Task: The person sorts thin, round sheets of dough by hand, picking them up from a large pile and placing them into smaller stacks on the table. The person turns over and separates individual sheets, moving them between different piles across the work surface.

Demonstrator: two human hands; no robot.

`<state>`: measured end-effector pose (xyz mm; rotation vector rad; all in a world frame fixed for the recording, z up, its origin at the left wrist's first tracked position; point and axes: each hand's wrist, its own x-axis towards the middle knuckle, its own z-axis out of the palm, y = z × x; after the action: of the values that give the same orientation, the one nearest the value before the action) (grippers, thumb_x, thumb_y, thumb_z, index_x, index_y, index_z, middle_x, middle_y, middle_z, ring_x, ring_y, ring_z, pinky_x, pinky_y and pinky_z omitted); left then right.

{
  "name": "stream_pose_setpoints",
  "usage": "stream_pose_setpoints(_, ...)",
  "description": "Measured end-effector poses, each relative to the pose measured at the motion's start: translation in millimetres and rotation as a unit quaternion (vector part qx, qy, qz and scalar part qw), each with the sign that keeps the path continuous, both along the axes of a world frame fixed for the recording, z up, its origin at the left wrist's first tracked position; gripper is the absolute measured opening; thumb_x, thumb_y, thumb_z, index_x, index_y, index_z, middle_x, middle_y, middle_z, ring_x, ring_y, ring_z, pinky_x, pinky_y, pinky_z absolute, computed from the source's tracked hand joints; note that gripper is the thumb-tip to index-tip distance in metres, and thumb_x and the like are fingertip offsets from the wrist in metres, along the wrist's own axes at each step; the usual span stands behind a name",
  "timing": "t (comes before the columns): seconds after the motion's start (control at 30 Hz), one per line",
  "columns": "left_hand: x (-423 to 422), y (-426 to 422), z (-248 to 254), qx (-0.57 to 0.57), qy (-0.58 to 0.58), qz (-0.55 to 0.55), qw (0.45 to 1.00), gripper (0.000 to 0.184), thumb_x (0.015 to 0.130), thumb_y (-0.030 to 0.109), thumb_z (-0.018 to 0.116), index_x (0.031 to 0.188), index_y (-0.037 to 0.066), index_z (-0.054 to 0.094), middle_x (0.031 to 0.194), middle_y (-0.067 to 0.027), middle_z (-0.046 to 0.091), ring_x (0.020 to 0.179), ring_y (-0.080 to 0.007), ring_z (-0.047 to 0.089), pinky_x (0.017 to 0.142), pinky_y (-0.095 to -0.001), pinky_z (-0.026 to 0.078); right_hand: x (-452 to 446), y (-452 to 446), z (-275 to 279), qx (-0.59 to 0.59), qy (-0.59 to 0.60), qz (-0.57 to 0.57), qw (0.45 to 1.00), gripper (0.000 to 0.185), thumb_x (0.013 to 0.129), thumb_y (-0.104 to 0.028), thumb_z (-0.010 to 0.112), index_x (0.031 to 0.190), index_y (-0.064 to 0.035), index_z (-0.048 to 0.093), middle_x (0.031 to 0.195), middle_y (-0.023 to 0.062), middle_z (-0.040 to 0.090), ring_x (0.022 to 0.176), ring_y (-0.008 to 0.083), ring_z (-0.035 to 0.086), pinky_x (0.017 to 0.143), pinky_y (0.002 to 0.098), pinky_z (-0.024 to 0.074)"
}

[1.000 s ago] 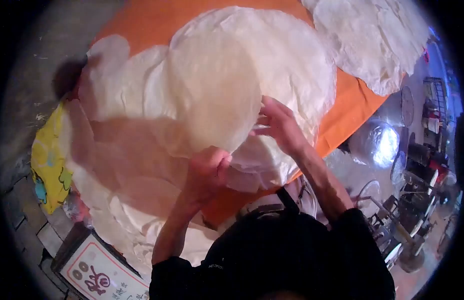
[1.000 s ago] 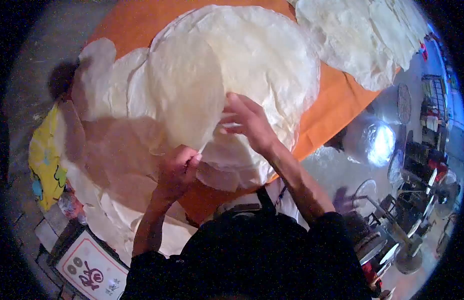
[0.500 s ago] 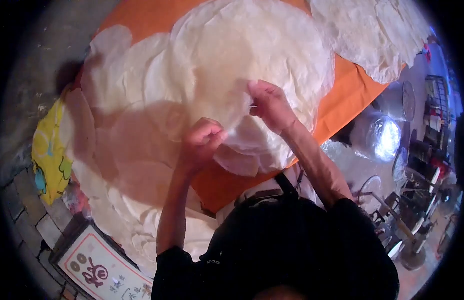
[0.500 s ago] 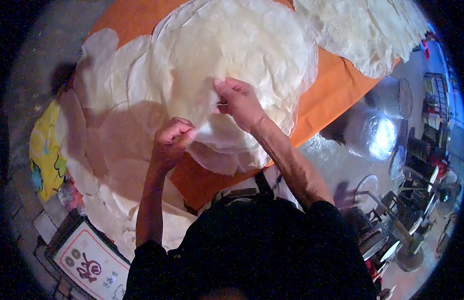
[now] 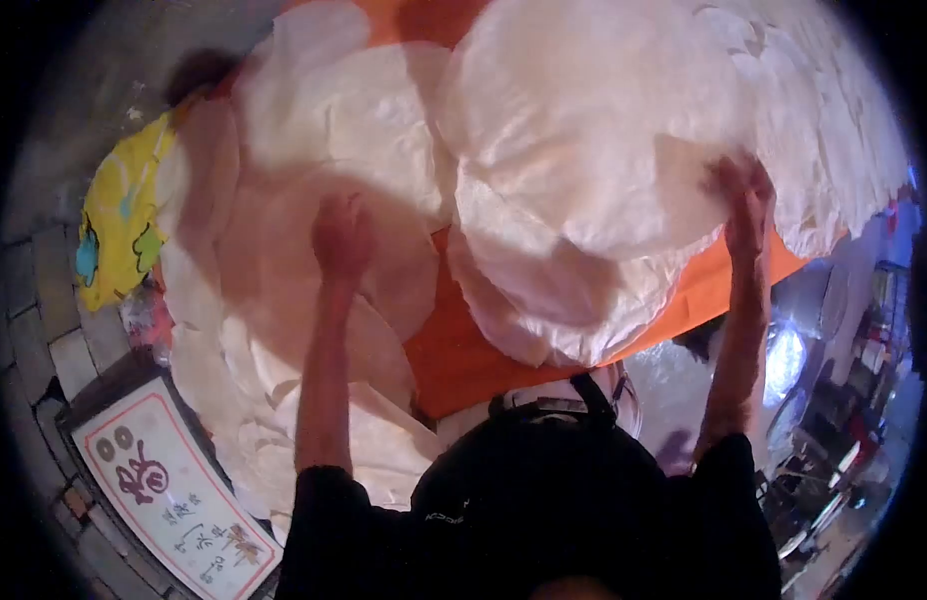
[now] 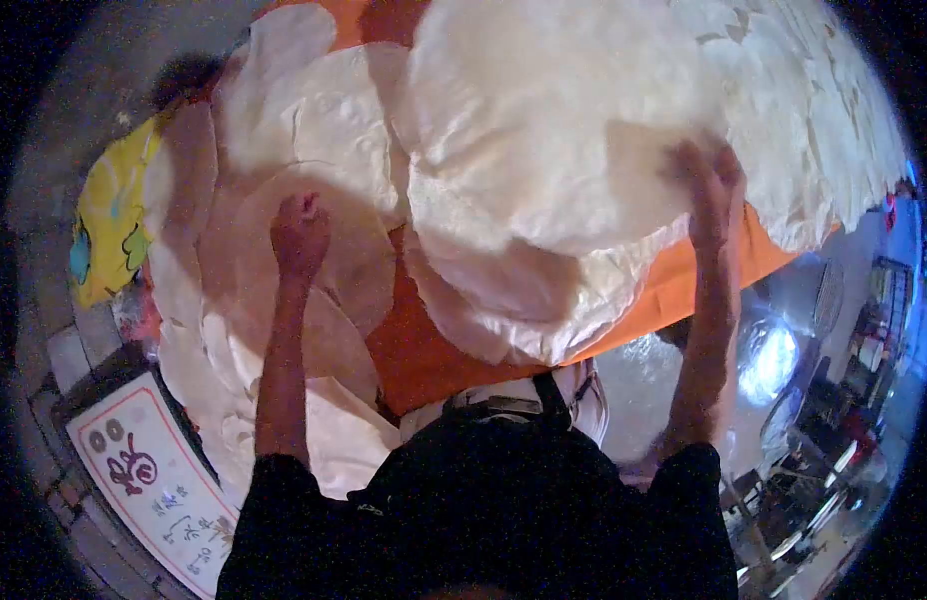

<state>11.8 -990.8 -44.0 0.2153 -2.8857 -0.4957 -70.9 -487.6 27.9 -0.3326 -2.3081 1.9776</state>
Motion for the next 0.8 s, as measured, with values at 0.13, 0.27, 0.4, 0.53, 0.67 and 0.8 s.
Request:
stream_pose_setpoints(0.13,-50.0,-48.5,-18.8,-0.121,0.075,-0.102,0.985,0.037,0.082,0.019,0.057,0.118,0.010,0.060,0.105,-0.0180,0.064,0.098,-0.0368,0.061,0.082,-0.0484,0.050,23.6,29.6,-38.2,0.433,-0.044,-0.071,0.898,0.048,0.086,-0.023,0.069,0.126,-0.0014,0.054,0.107,0.0131,0.065,0.096,0.0232,0.062,0.079,0.0328,0.0534)
stream_pose_setpoints(0.27,-73.1,-114.5,-29.6,-0.070,-0.033,-0.187,0.979,0.046,0.082,0.027,0.063,0.123,0.009,0.057,0.113,-0.0167,0.063,0.099,-0.0360,0.060,0.086,-0.0439,0.049,60.8,2.9,-28.2,0.341,0.020,-0.057,0.938,0.049,0.082,-0.011,0.073,0.127,-0.0024,0.055,0.115,0.0124,0.062,0.103,0.0207,0.060,0.080,0.0312,0.0534)
stream_pose_setpoints(0.4,-68.5,-95.9,55.8,-0.007,-0.273,-0.220,0.936,0.036,0.084,0.033,0.064,0.107,0.005,0.064,0.109,-0.0173,0.063,0.095,-0.0341,0.061,0.083,-0.0425,0.048,75.9,-44.5,-28.1,0.207,0.009,0.026,0.978,0.045,0.080,-0.008,0.075,0.122,-0.0043,0.059,0.113,0.0099,0.063,0.100,0.0195,0.060,0.082,0.0320,0.0514)
stream_pose_setpoints(0.53,-13.6,-58.6,150.7,-0.149,-0.165,-0.161,0.962,0.021,0.081,0.015,0.069,0.099,0.004,0.068,0.087,-0.0095,0.066,0.084,-0.0215,0.062,0.080,-0.0330,0.049,95.4,-109.0,-13.0,0.113,-0.042,0.192,0.974,0.053,0.075,-0.014,0.080,0.122,-0.0032,0.059,0.111,0.0099,0.065,0.098,0.0186,0.062,0.082,0.0336,0.0513)
stream_pose_setpoints(0.67,0.3,-33.2,224.4,0.033,-0.100,-0.186,0.977,0.016,0.077,0.004,0.070,0.092,0.002,0.066,0.083,-0.0118,0.064,0.080,-0.0277,0.062,0.072,-0.0333,0.050,97.7,-191.5,20.9,0.053,0.035,0.319,0.946,0.059,0.073,-0.024,0.083,0.122,-0.0022,0.058,0.108,0.0134,0.065,0.096,0.0189,0.062,0.081,0.0337,0.0510)
stream_pose_setpoints(0.8,-21.8,4.3,211.4,-0.055,0.099,-0.301,0.947,0.017,0.077,0.006,0.070,0.095,0.005,0.067,0.083,-0.0113,0.064,0.079,-0.0301,0.062,0.069,-0.0355,0.049,89.2,-235.8,34.0,-0.185,-0.167,0.382,0.890,0.049,0.081,-0.018,0.074,0.122,0.0009,0.055,0.101,0.0094,0.066,0.090,0.0134,0.061,0.077,0.0297,0.0498)
